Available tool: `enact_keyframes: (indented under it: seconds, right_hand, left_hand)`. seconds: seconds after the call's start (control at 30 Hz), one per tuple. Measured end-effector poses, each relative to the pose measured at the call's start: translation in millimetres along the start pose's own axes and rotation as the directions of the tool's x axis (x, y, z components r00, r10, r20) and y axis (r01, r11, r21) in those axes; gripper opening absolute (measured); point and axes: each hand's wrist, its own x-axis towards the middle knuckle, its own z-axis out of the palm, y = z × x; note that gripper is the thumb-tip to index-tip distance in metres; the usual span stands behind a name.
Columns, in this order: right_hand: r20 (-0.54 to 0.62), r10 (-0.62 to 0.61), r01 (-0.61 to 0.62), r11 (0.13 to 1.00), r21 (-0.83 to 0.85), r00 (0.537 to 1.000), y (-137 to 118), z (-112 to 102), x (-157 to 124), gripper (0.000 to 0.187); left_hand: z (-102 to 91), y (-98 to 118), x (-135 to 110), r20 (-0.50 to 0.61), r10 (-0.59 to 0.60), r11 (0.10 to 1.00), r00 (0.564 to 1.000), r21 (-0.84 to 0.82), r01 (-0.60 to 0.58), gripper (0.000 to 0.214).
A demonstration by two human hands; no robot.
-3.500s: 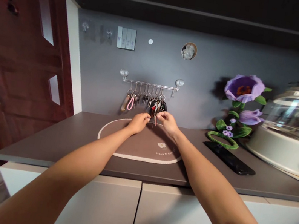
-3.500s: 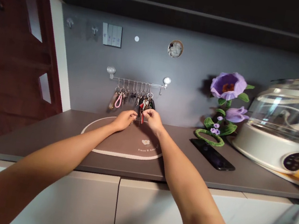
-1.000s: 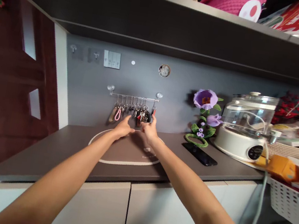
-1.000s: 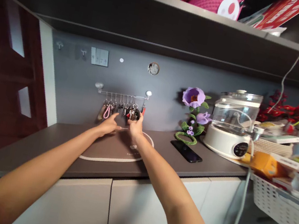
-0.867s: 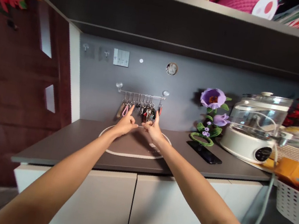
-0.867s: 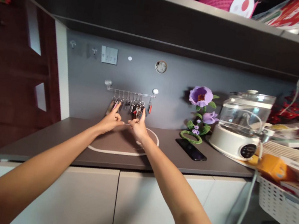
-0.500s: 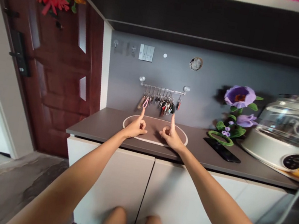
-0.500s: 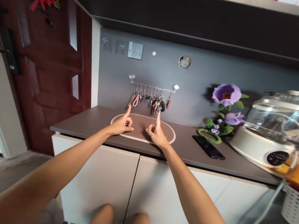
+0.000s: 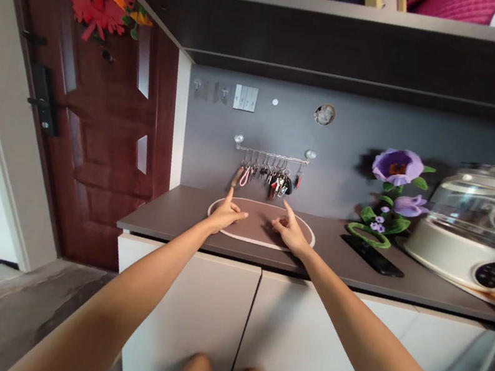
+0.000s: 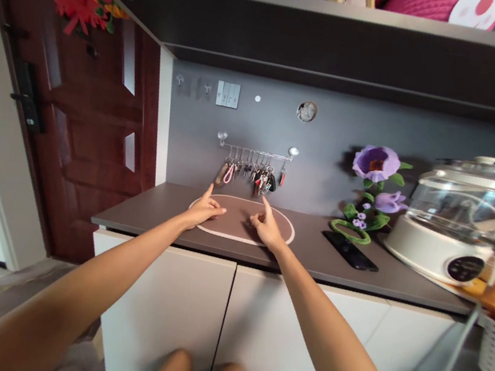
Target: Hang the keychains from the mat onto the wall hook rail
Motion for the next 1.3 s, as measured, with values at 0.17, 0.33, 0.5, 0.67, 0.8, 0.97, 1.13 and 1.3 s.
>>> enact_keyframes:
  seconds: [0.17, 0.33, 0.5, 0.67, 0.8, 0.97, 1.13, 1.3]
  right_hand:
    - [-0.198, 0.167, -0.18, 0.982, -0.048, 0.966, -2, -21, 41, 0.058]
    - [-0.293, 0.173, -0.167, 0.985, 0.045, 0.94, -15, -52, 95, 0.051]
    - [-0.316, 0.144, -0.126, 0.989, 0.076, 0.938, -8, -67, 143, 0.034]
    - [-0.266, 0.238, -0.206, 0.968, 0.142, 0.934, 10, -64, 169, 0.04]
    - [-0.142, 0.257, -0.212, 0.939, 0.272, 0.956, 21, -57, 179, 0.038]
    - [-0.122, 0.215, -0.152, 0.908, 0.39, 0.969, 34, -57, 188, 0.027]
    - [-0.044, 0.191, -0.153, 0.885, 0.439, 0.981, 37, -53, 188, 0.035]
    - [-0.006, 0.172, -0.146, 0.855, 0.497, 0.985, 35, -40, 186, 0.05]
  left_hand:
    - [-20.1, 6, 38, -0.179, -0.022, 0.993, 0.984, 0.108, 0.042, 0.097]
    - [-31.8, 12, 94, -0.2, -0.005, 0.996, 0.98, 0.087, 0.023, 0.096]
    - [-28.4, 13, 143, -0.182, -0.039, 0.996, 0.982, -0.081, 0.025, 0.086]
    - [-25.7, 8, 171, -0.051, -0.043, 0.965, 0.998, -0.261, 0.028, 0.037]
    - [-23.3, 1, 186, 0.108, -0.076, 0.877, 0.991, -0.465, 0.118, 0.026]
    - [-11.8, -8, 201, 0.265, -0.126, 0.763, 0.956, -0.589, 0.264, 0.034]
    - [4.8, -8, 205, 0.386, -0.08, 0.712, 0.919, -0.623, 0.324, 0.047]
    - [18.8, -5, 199, 0.398, -0.027, 0.699, 0.917, -0.648, 0.302, 0.054]
